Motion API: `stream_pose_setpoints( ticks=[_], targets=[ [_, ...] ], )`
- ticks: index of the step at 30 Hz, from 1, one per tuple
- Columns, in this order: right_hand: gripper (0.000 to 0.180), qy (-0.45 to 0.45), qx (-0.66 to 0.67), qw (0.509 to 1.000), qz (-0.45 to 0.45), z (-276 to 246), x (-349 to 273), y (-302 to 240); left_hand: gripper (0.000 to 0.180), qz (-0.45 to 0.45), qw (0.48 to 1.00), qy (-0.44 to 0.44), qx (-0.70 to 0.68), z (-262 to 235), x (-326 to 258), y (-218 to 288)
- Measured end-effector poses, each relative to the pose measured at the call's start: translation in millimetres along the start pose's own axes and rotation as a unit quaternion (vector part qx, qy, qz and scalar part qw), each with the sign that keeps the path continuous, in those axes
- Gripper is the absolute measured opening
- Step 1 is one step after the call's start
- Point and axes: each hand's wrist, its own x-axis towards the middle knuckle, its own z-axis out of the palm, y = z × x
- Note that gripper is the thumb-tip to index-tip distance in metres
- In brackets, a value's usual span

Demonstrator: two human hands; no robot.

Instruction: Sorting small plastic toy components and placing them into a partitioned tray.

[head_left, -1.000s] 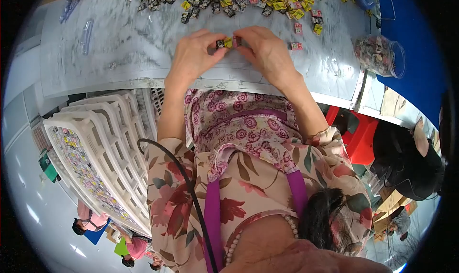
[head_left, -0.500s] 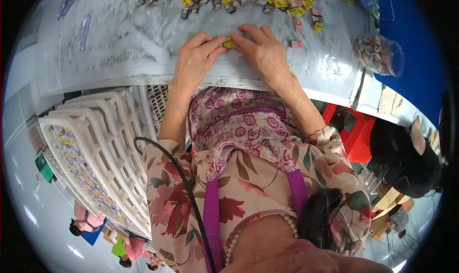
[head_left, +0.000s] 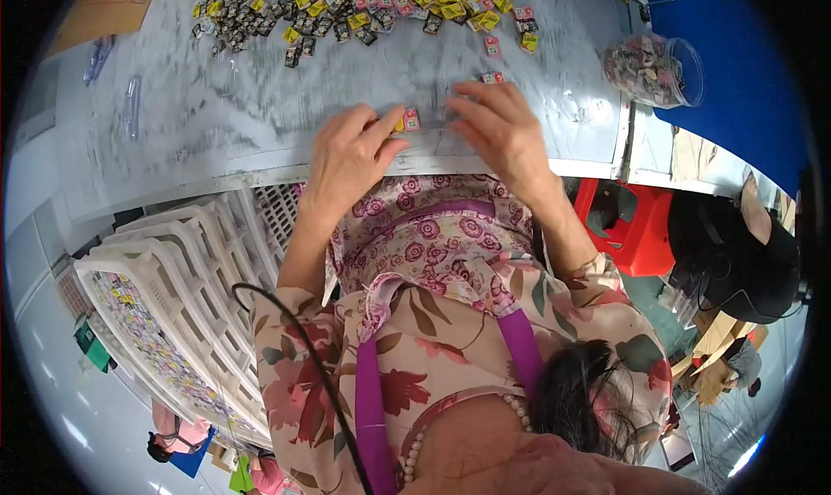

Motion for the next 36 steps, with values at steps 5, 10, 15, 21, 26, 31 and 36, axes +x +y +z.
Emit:
stream_pose_setpoints(
  ticks=[5, 10, 15, 21, 26, 31, 36],
  targets=[
    [0.027, -0.003, 0.016, 0.998, 0.061, -20, -6, 19, 0.037, -0.037, 0.995, -0.092, -0.008, -21, 26, -1],
    [0.026, -0.001, 0.042, 0.999, 0.032, -10, 0, 18, 0.034, -0.064, 0.991, -0.111, -0.025, -17, 34, -13],
    [0.024, 0.004, 0.066, 0.997, -0.036, 20, 10, 3, 0.03, -0.094, 0.988, -0.043, -0.113, -6, 25, -13],
    [0.024, -0.009, 0.062, 0.997, -0.047, 42, 10, 3, 0.029, -0.105, 0.983, -0.014, -0.147, 5, 16, -15],
    [0.027, -0.027, 0.061, 0.997, -0.031, 27, 6, 6, 0.028, -0.099, 0.983, -0.02, -0.15, 6, 19, -13],
    [0.035, 0.086, -0.022, 0.996, 0.019, -7, 40, 44, 0.026, -0.135, 0.979, 0.006, -0.154, 8, 62, -18],
    [0.033, 0.134, -0.104, 0.986, 0.006, 14, 71, 78, 0.02, -0.045, 0.993, 0.11, -0.021, 42, 120, -18]
  ],
)
